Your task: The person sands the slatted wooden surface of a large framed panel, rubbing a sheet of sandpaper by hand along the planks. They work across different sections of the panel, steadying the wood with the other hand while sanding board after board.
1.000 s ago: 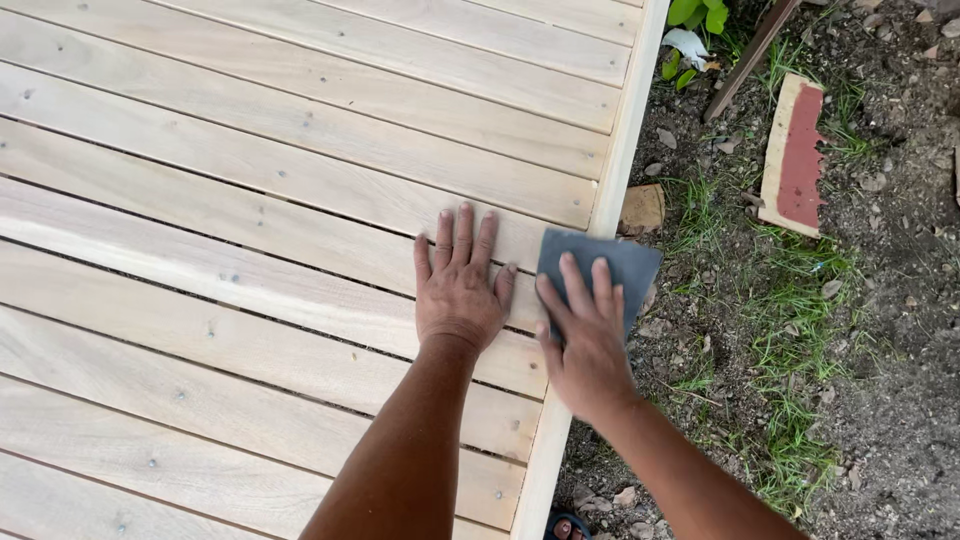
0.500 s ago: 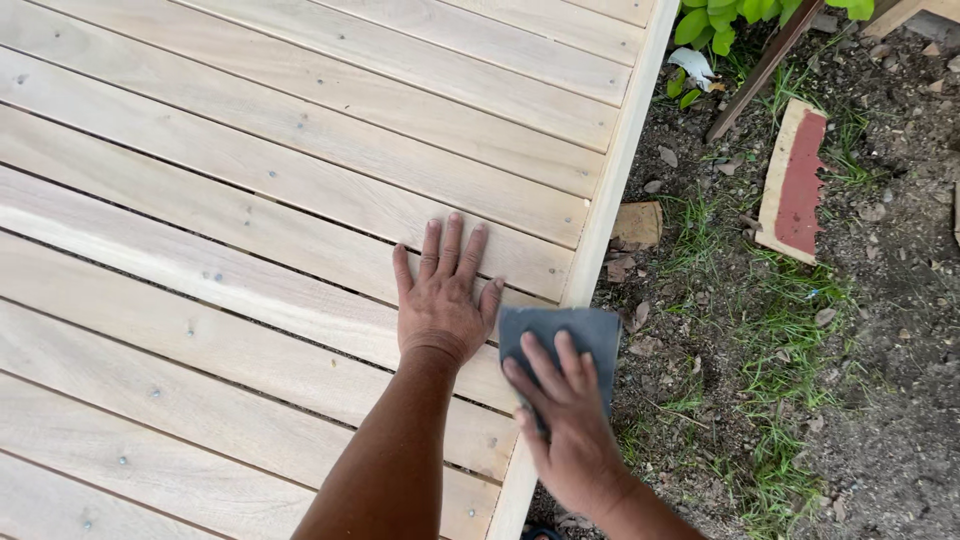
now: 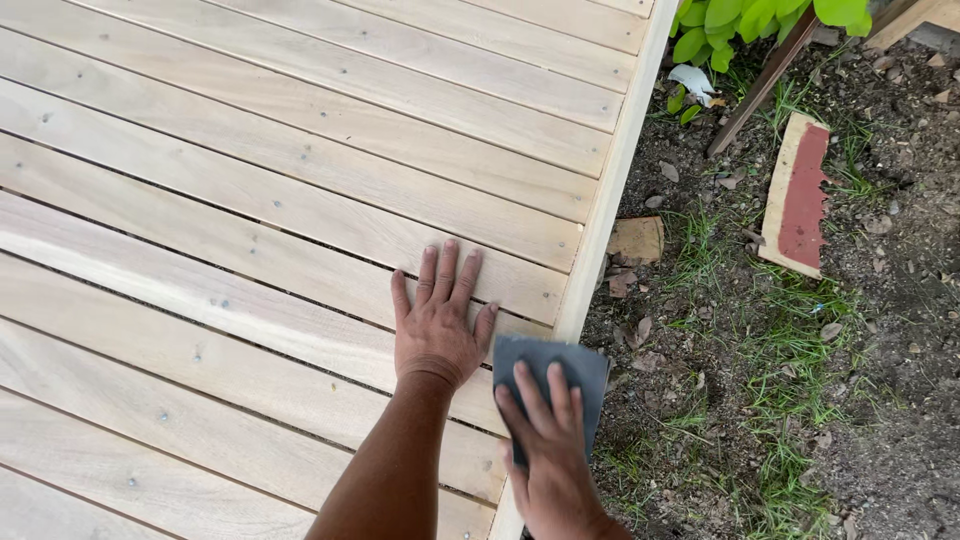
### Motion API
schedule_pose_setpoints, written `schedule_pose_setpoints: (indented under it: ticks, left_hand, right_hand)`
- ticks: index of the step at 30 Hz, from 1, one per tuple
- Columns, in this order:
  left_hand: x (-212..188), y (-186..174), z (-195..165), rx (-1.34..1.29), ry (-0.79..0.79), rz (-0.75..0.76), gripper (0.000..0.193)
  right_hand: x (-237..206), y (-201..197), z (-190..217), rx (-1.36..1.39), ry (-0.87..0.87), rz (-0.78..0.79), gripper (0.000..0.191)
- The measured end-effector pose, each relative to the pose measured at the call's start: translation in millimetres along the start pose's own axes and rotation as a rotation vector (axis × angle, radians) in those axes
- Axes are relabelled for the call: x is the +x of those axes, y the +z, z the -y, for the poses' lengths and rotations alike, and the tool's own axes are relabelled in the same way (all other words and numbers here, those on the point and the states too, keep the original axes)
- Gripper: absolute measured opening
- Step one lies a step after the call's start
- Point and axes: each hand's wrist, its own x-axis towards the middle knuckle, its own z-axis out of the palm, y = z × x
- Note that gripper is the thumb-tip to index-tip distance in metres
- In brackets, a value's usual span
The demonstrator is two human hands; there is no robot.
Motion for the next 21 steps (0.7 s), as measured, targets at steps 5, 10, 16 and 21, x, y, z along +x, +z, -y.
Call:
schedule_pose_setpoints:
  ticks: [5,10,16,21]
  left_hand:
    - [1.1,-0.7,-0.7,0.008,0.007,0.002,0.07]
    - [2.8,0.2,0.7,0.007,0.001,0.013,0.071]
    - [4.1,-5.2,2.5,-0.027,0.019,-0.02,0.069]
    - [5.0,-5.4,5.2,-0.02,0.01,0.041,0.07]
  right_hand:
    - [31.3,-10.1,-29.0,0.025,0.021,0.01,0.049]
    - [133.5,-28.3,-86.7,-0.071,0.104,-0.05,0.046]
    - [72.1,-18.0,-29.3,-0.072,0.027,-0.1,0.05]
    - [43.9,-8.5,-20.8,-0.104,0.045,0.0,0.055]
